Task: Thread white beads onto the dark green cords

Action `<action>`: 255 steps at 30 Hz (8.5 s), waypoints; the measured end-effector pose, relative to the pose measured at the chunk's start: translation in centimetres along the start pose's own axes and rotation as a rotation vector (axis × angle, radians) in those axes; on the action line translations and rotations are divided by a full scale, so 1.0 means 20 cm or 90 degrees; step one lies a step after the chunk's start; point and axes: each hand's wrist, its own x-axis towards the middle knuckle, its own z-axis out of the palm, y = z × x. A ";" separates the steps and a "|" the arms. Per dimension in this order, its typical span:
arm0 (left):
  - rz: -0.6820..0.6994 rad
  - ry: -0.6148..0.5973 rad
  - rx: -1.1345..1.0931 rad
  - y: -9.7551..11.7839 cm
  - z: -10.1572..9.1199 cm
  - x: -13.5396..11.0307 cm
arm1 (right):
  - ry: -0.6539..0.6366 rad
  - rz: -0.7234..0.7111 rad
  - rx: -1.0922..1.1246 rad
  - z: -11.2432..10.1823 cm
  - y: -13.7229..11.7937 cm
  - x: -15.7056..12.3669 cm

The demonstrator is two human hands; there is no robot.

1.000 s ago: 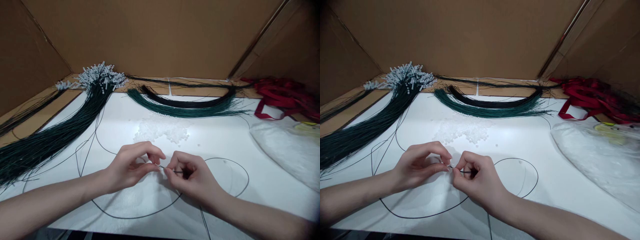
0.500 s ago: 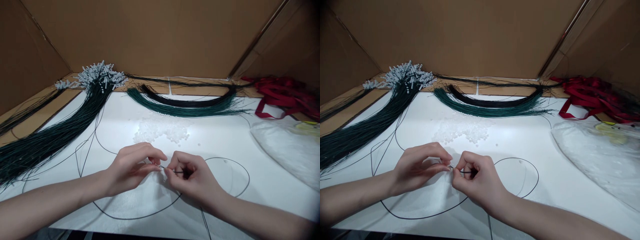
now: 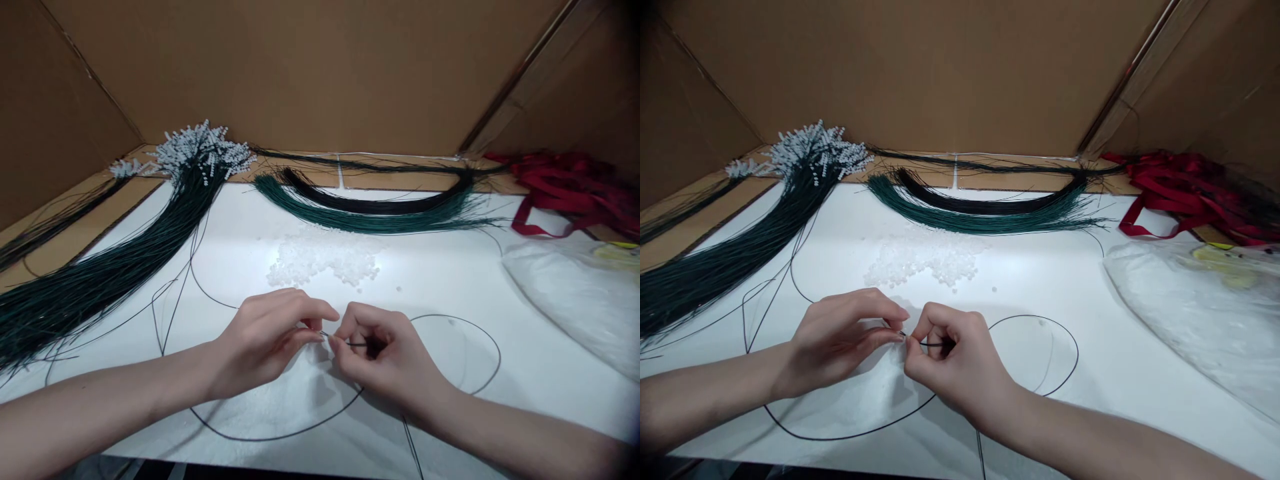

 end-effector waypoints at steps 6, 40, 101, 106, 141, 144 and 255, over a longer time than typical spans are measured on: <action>-0.046 -0.007 -0.028 0.00 0.00 -0.02 | 0.008 0.008 -0.003 0.00 -0.01 0.00; -0.263 0.027 -0.346 0.00 0.01 0.02 | -0.003 0.006 0.001 -0.01 0.00 0.00; -0.323 0.003 -0.331 0.02 -0.01 0.03 | -0.013 -0.033 -0.013 -0.01 0.02 0.00; -0.319 0.003 -0.328 0.02 0.00 0.02 | -0.012 -0.039 -0.013 0.00 0.02 0.00; -0.252 0.001 -0.274 0.02 0.00 0.02 | -0.043 -0.056 -0.012 -0.02 0.01 0.00; -0.245 0.003 -0.264 0.01 0.00 0.01 | -0.042 -0.069 -0.021 -0.01 0.01 -0.01; -0.087 -0.116 0.271 -0.18 -0.19 0.10 | -0.053 -0.022 0.028 -0.03 0.01 0.01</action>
